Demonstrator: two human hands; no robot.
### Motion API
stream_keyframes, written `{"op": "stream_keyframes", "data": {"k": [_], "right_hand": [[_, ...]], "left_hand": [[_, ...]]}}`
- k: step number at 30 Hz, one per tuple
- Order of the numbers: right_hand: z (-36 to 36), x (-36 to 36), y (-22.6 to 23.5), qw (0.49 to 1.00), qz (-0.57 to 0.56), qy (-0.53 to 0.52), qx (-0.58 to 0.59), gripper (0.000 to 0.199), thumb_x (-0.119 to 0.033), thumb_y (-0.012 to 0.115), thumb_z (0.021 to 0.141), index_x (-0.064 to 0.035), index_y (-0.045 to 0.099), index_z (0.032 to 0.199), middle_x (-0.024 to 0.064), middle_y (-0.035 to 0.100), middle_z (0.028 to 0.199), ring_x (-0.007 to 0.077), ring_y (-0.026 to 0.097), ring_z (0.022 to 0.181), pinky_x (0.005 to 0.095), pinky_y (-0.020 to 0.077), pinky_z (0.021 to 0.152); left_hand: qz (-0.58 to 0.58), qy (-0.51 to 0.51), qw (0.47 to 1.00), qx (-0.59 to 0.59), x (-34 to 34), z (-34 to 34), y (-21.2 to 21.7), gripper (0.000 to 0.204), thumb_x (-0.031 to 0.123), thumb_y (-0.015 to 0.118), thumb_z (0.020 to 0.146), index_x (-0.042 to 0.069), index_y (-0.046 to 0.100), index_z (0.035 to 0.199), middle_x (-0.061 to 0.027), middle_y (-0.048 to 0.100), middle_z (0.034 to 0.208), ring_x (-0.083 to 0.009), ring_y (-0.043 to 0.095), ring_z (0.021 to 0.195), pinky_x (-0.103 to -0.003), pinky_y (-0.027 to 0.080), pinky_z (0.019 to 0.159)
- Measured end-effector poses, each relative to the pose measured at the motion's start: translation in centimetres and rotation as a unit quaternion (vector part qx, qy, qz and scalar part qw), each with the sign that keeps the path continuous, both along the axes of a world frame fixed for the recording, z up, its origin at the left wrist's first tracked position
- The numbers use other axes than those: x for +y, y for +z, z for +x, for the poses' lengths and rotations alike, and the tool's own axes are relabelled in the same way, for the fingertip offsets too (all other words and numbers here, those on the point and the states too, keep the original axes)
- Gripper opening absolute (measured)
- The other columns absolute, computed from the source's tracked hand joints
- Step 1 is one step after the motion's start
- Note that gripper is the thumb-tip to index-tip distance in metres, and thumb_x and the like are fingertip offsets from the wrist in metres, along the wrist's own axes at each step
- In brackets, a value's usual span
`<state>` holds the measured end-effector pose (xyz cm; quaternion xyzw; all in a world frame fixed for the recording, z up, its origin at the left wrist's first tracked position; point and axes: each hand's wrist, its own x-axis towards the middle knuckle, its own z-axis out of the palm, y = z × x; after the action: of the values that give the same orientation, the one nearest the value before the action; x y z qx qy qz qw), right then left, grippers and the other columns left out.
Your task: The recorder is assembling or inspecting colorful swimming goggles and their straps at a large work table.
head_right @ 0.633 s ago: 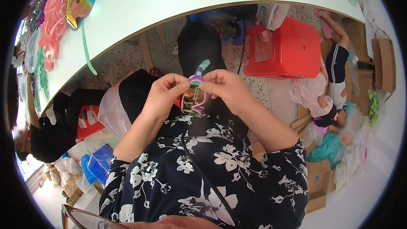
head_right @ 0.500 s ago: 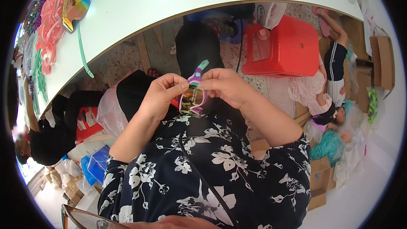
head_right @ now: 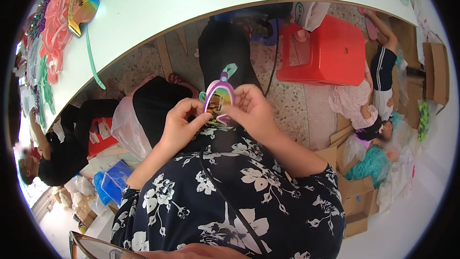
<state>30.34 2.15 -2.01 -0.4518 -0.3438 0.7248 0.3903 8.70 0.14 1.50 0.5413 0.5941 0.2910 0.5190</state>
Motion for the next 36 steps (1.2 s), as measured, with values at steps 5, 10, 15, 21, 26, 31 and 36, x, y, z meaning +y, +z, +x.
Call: {"op": "stream_keyframes", "data": {"k": [5,10,15,21,26,31,36], "right_hand": [[-0.6,-1.9,-0.4,0.996,0.083,0.017,-0.015,0.044,0.008,0.069,0.087,-0.0020,0.039,0.117,0.0101,0.056,0.110,0.0150,0.062,0.102,0.0290,0.0544,0.089],[-1.4,-2.3,-0.5,0.998,0.051,-0.022,-0.008,0.041,0.006,0.071,0.086,-0.0023,0.040,0.113,0.0097,0.057,0.107,0.0131,0.062,0.098,0.0272,0.0544,0.086],[-1.5,-1.9,-0.5,0.994,0.093,-0.039,-0.032,0.050,0.006,0.074,0.084,0.0011,0.040,0.120,0.0091,0.059,0.102,0.0135,0.065,0.091,0.0266,0.0564,0.079],[2.5,3.4,4.0,0.883,0.162,0.265,-0.352,0.063,-0.006,0.082,0.074,-0.0123,0.060,0.132,0.0055,0.063,0.094,0.0157,0.065,0.090,0.0289,0.0538,0.076],[1.3,7.8,5.6,0.654,0.556,0.338,-0.386,0.053,-0.018,0.083,0.066,-0.0132,0.068,0.115,0.0040,0.064,0.105,0.0266,0.062,0.100,0.0394,0.0528,0.082],[0.7,8.7,4.4,0.657,0.559,0.390,-0.324,0.059,-0.017,0.085,0.064,-0.0091,0.066,0.119,0.0076,0.065,0.110,0.0278,0.062,0.103,0.0395,0.0528,0.086],[1.4,6.9,3.6,0.787,0.489,0.120,-0.356,0.068,-0.020,0.090,0.062,-0.0044,0.066,0.123,0.0137,0.065,0.112,0.0296,0.064,0.100,0.0379,0.0527,0.088]], "left_hand": [[-0.033,-0.007,0.999,-0.031,0.7,-0.3,-1.0,0.019,0.008,0.080,0.082,0.000,0.065,0.089,-0.0022,0.064,0.081,-0.0078,0.058,0.071,-0.025,0.048,0.064],[-0.041,0.028,0.999,-0.014,0.0,0.6,-2.0,0.023,0.011,0.081,0.081,0.001,0.061,0.081,-0.0032,0.062,0.073,-0.0086,0.057,0.065,-0.025,0.046,0.058],[0.130,0.014,0.989,0.068,-0.3,1.3,-2.5,0.022,0.013,0.081,0.082,0.001,0.063,0.084,-0.0069,0.060,0.074,-0.0155,0.059,0.063,-0.029,0.047,0.058],[0.146,0.003,0.988,0.046,0.4,1.2,-2.7,0.018,0.011,0.081,0.080,0.001,0.069,0.089,-0.0078,0.063,0.079,-0.0198,0.061,0.073,-0.031,0.049,0.066],[0.154,-0.010,0.987,0.045,0.8,1.2,-2.7,0.017,0.011,0.080,0.080,0.002,0.070,0.091,-0.0086,0.065,0.082,-0.0205,0.063,0.076,-0.031,0.050,0.068],[0.224,0.007,0.973,0.049,0.6,0.9,-2.9,0.020,0.008,0.080,0.080,0.002,0.070,0.096,-0.0103,0.068,0.090,-0.0235,0.066,0.082,-0.033,0.052,0.073],[0.194,0.297,0.931,0.086,0.5,-2.6,-2.5,0.024,0.008,0.061,0.098,-0.002,0.057,0.119,-0.0086,0.064,0.109,-0.0135,0.060,0.098,-0.028,0.049,0.085]]}}
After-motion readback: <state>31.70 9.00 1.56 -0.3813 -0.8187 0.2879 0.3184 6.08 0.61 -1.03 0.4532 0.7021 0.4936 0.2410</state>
